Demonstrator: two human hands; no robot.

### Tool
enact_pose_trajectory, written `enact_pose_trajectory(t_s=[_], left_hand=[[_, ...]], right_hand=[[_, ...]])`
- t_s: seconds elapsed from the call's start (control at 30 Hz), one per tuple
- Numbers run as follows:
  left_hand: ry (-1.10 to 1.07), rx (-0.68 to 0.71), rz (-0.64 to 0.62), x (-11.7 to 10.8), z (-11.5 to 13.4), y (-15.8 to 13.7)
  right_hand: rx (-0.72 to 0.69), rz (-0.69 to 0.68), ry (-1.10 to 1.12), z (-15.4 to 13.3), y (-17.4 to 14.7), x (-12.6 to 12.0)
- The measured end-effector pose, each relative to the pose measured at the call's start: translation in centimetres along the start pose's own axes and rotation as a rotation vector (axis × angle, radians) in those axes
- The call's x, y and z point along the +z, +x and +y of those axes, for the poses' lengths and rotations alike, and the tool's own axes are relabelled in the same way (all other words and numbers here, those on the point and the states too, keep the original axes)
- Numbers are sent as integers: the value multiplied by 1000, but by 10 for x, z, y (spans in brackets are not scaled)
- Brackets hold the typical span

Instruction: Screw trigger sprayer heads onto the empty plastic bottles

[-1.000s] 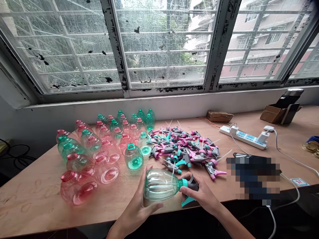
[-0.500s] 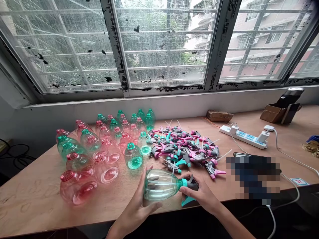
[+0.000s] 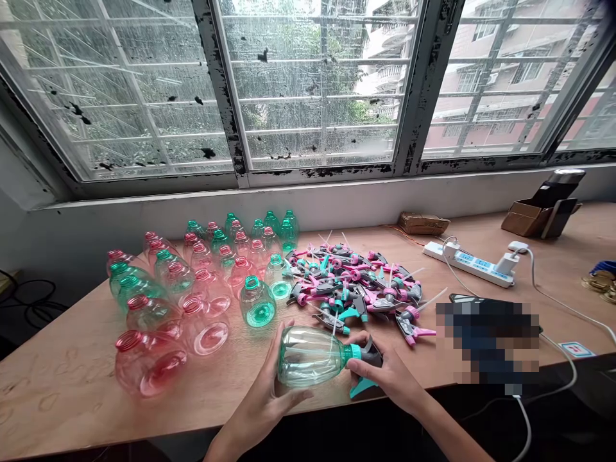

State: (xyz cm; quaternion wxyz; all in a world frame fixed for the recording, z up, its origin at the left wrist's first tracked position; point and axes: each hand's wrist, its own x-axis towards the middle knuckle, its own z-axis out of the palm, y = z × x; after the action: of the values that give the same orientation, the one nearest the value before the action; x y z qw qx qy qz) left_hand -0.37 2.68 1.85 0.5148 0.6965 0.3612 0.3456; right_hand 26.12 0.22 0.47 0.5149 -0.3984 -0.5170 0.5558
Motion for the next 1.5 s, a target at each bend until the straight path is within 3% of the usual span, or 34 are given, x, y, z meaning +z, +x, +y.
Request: enact_pose_trajectory(t_s=[0.17,0.4,0.6,0.83,1.07,1.3,1.5], left_hand=[[47,35,24,1,-3,-1],[25,-49,4,1,0,-2],[65,33,22,-1,-7,-2],[63,-46,-7,0,0,-2],[52,46,17,0,-7,-1],[-7,-52,-21,1,2,-1],[85,22,11,0,-5,-1]], right_hand=[[10,-16,32,2,0,0],[4,-10,36,3,1,0],[2,-2,27,2,0,0],[-10,-2,13,4,-1,0],[-7,4,7,2,0,-1],[-11,-3,3,4,1,-1],[0,-9,20,3,0,-2]])
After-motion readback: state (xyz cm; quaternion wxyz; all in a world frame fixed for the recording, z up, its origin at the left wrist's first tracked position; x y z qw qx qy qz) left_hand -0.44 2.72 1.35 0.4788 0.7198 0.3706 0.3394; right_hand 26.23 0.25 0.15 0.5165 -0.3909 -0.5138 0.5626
